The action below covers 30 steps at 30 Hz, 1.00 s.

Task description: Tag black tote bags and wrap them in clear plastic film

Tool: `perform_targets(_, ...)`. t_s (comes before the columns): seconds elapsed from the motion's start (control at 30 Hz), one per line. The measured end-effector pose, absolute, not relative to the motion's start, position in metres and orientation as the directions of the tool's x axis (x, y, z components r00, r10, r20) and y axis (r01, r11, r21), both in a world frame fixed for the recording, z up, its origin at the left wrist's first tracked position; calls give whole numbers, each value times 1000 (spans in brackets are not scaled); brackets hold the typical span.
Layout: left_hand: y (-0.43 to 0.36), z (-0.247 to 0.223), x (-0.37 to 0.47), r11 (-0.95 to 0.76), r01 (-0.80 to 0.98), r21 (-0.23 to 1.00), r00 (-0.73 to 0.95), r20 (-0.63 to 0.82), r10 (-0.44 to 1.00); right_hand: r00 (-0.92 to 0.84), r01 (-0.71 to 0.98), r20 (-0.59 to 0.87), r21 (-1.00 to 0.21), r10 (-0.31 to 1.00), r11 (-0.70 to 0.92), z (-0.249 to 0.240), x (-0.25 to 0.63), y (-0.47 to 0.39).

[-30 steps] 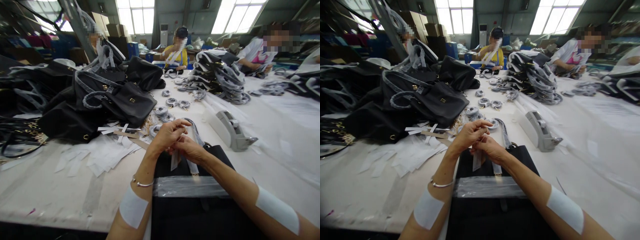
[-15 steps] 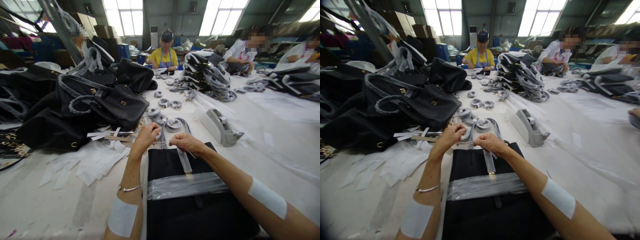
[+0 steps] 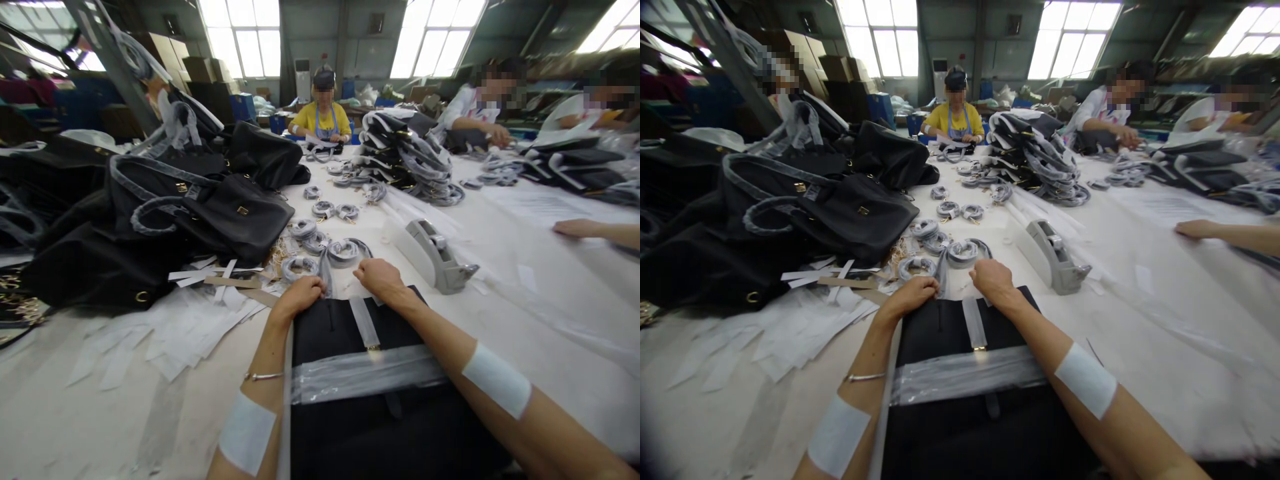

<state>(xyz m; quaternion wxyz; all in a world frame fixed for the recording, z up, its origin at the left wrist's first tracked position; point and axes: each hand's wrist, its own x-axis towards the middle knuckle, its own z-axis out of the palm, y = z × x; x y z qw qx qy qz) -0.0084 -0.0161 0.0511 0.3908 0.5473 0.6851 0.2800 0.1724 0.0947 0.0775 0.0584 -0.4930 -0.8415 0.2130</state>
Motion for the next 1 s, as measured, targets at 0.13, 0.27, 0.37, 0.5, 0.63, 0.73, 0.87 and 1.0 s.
perform_targets(0.13,-22,51,-9,198,432,880,-39,-201,979,-651,702,-177,-511,738,497,75,159,81)
perform_targets(0.27,-22,49,-6,128,237,963,-52,-119,992,-760,580,-232,-663,608,473,75,149,74)
perform_targets(0.37,-19,48,-6,80,40,996,-14,-79,997,-777,538,-239,-733,583,417,74,149,75)
perform_targets(0.5,-19,49,-10,149,219,964,-40,-144,989,-788,480,-238,-815,567,326,72,154,79)
perform_targets(0.63,-22,51,-12,161,371,914,-97,-134,986,-805,463,-260,-837,534,291,72,158,82)
perform_targets(0.73,-22,54,-12,143,428,892,-130,-96,987,-779,464,-246,-845,577,266,73,160,83)
perform_targets(0.87,-25,66,-14,120,464,878,-184,-37,982,-762,372,-201,-914,616,161,75,165,81)
perform_targets(1.0,-30,81,-17,80,425,902,-179,-3,984,-788,276,-241,-961,567,-26,83,171,74)
